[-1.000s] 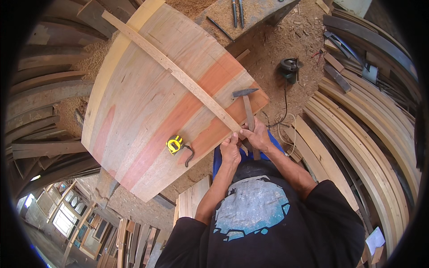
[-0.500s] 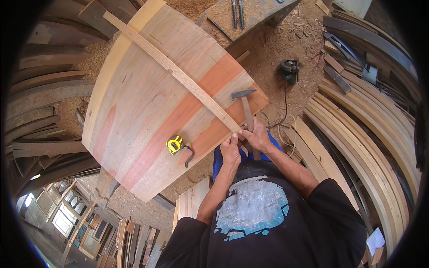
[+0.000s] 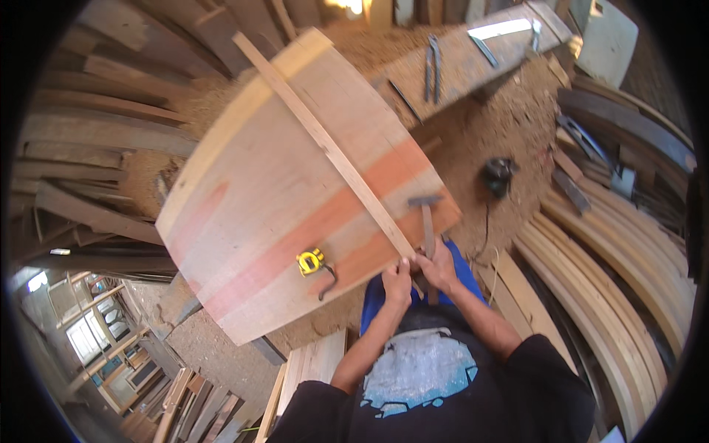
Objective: The person nails a wooden strip onto a larger board, marks the wood, and then uses a tape measure to check the width of the board.
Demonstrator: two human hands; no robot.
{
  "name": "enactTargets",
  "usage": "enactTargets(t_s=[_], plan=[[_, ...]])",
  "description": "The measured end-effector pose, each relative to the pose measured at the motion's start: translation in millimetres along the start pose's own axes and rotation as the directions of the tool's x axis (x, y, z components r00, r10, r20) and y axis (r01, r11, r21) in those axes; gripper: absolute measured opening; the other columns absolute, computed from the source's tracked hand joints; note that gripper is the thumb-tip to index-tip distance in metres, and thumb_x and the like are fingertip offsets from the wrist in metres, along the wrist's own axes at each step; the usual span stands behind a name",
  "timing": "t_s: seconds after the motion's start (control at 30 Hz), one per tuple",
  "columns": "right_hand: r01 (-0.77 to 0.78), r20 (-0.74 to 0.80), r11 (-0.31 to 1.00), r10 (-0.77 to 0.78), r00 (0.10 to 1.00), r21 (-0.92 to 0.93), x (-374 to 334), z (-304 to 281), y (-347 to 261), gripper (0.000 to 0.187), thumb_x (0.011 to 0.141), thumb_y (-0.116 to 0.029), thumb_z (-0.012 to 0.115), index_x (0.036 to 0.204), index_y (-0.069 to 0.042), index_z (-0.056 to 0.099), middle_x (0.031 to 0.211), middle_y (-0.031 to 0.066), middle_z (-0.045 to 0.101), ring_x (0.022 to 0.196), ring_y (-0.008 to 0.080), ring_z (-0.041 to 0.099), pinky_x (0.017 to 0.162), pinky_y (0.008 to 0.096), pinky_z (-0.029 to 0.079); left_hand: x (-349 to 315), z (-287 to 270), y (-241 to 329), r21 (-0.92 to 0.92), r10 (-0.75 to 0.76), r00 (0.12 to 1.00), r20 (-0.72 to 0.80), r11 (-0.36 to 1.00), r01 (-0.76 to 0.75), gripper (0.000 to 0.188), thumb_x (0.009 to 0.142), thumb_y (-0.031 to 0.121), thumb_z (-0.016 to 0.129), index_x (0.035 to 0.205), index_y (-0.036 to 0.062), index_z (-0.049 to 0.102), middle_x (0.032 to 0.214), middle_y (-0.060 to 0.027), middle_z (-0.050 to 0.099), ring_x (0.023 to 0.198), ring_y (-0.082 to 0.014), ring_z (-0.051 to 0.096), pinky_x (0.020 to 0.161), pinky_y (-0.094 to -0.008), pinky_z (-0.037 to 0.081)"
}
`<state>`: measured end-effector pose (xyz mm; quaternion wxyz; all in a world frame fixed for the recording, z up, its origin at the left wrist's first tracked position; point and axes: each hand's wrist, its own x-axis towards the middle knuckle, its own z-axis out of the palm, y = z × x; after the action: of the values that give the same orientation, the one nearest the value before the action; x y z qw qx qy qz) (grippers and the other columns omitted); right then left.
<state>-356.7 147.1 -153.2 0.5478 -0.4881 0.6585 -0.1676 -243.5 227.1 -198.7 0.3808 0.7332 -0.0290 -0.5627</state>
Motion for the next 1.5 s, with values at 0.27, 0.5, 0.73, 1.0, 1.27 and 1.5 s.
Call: enactTargets(t_s=[0.27,0.5,0.73,1.0,1.27,1.5], plan=[[-0.021,0.002,0.999,0.021,1.0,-0.032,1,8,2,0.037,0.077,-0.02,0.081,0.101,0.0,0.06,0.089,0.0164,0.069,0.084,0.0298,0.07,0.076,0.0409,0.054,13,-32,4,-0.051,-0.206,0.952,0.227,0.974,0.223,0.03,0.101,0.031,0.066,0.102,0.002,0.072,0.082,-0.0032,0.072,0.069,-0.0126,0.065,0.063,-0.0301,0.052],[-0.02,0.076,0.997,0.026,0.997,-0.075,0,0,-5,0.042,0.079,-0.026,0.082,0.104,0.0,0.06,0.093,0.0181,0.07,0.09,0.0354,0.07,0.08,0.0449,0.054,-32,-10,104,0.63,0.364,0.928,-0.082,0.741,-0.235,0.034,0.09,0.033,0.076,0.103,0.0024,0.069,0.084,-0.0131,0.075,0.081,-0.0279,0.073,0.075,-0.04,0.056],[0.003,0.06,0.999,-0.001,0.998,-0.032,1,2,8,0.041,0.078,-0.024,0.081,0.104,0.0,0.06,0.091,0.0177,0.069,0.088,0.0351,0.069,0.08,0.0446,0.054,-13,-7,97,0.715,0.306,0.951,0.042,0.656,-0.242,0.027,0.088,0.027,0.075,0.1,0.0048,0.064,0.085,-0.0149,0.074,0.084,-0.0337,0.072,0.076,-0.0451,0.055],[0.136,0.056,0.951,-0.125,0.991,-0.278,-3,-24,-5,0.035,0.091,-0.028,0.069,0.106,0.001,0.057,0.088,0.025,0.067,0.084,0.045,0.067,0.074,0.0509,0.052,-5,-8,92,0.733,0.365,0.926,0.094,0.604,-0.313,0.025,0.087,0.021,0.076,0.096,0.0057,0.058,0.082,-0.0159,0.072,0.084,-0.0383,0.071,0.075,-0.0507,0.053],[0.516,0.203,0.8,-0.474,0.857,-0.307,-23,-68,-32,0.051,0.095,-0.014,0.065,0.143,-0.009,0.047,0.107,0.0269,0.068,0.094,0.0474,0.066,0.078,0.0533,0.054,7,-14,90,0.77,0.355,0.927,0.12,0.556,-0.313,0.029,0.088,0.028,0.077,0.094,0.0083,0.057,0.089,-0.0159,0.072,0.091,-0.0386,0.07,0.078,-0.0506,0.051],[0.631,0.278,0.71,-0.567,0.775,-0.311,-22,-69,-27,0.064,0.094,-0.009,0.065,0.153,-0.01,0.042,0.115,0.0298,0.068,0.101,0.0483,0.067,0.083,0.052,0.055,7,-12,97,0.788,0.382,0.919,0.102,0.533,-0.309,0.029,0.082,0.025,0.081,0.084,0.0069,0.059,0.078,-0.0113,0.071,0.084,-0.0306,0.072,0.074,-0.045,0.053]])
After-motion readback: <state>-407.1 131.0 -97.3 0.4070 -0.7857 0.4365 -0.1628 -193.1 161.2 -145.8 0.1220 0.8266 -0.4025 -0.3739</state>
